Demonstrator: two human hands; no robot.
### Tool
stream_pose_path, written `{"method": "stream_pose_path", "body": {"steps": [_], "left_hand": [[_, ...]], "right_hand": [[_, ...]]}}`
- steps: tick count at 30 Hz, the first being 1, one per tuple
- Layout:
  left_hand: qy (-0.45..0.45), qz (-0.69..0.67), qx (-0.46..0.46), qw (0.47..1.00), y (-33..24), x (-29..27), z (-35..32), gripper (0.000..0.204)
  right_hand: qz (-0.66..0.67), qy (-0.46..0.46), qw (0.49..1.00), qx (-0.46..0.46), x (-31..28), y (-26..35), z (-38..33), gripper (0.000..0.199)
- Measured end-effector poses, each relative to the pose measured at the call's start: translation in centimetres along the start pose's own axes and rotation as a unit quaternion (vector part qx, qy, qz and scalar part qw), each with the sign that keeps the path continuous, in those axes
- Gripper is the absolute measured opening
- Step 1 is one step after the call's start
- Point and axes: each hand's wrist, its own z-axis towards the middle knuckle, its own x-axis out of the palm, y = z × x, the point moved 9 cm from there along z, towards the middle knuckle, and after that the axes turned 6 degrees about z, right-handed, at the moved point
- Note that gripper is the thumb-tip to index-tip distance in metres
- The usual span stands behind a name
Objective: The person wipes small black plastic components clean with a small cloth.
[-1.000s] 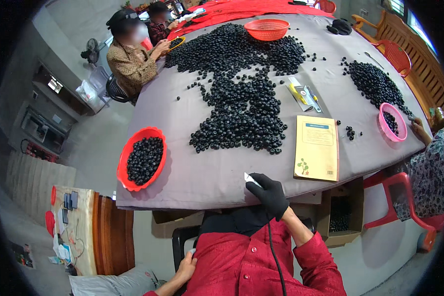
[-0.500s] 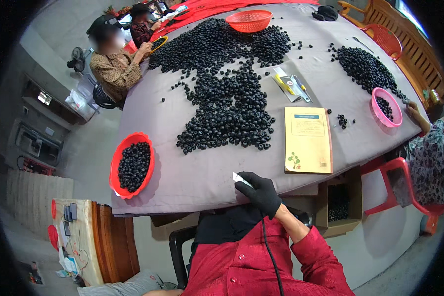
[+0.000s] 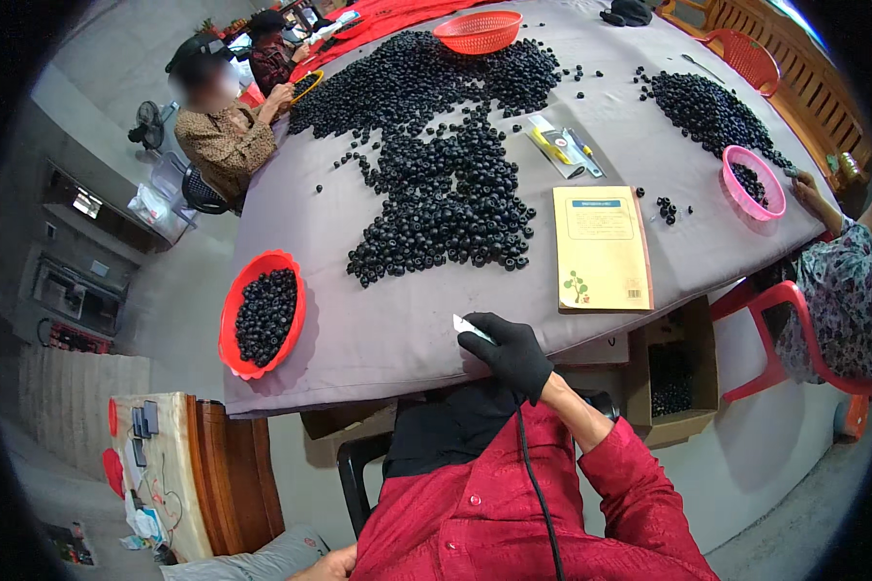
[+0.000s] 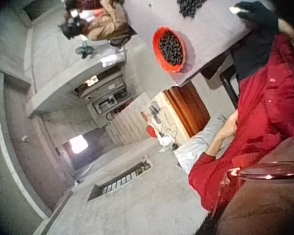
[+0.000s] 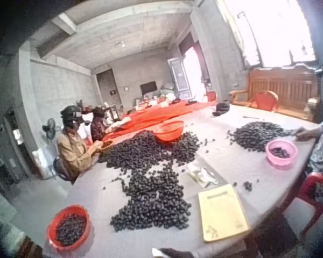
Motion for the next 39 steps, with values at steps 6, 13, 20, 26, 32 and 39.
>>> {"method": "stream_pose_path", "body": {"steps": [6,13,20,26,32,39], "left_hand": [[0.06,0.097,-0.054,0.992,1.4,0.3,-0.3,0.061],[0.041,0.085,-0.051,0.994,1.1,-1.2,-0.2,0.061],[0.014,0.064,0.006,0.998,-0.1,-1.1,0.3,0.061],[0.102,0.075,-0.081,0.989,0.3,0.0,-0.1,0.057],[0.099,0.103,-0.038,0.989,1.3,-0.3,-0.1,0.054],[0.152,0.045,-0.104,0.982,1.8,0.3,-0.9,0.062]], "right_hand": [[-0.015,0.004,1.0,0.005,0.2,0.1,0.1,0.035],[-0.026,0.009,1.0,0.009,0.2,-0.3,0.3,0.038],[-0.031,0.021,0.999,0.011,0.3,-0.1,0.2,0.039],[-0.037,0.024,0.999,0.013,0.4,-0.1,0.3,0.038],[-0.016,0.034,0.999,0.022,0.5,-0.3,0.2,0.037],[-0.012,0.024,1.0,0.009,0.3,0.1,0.1,0.036]]}}
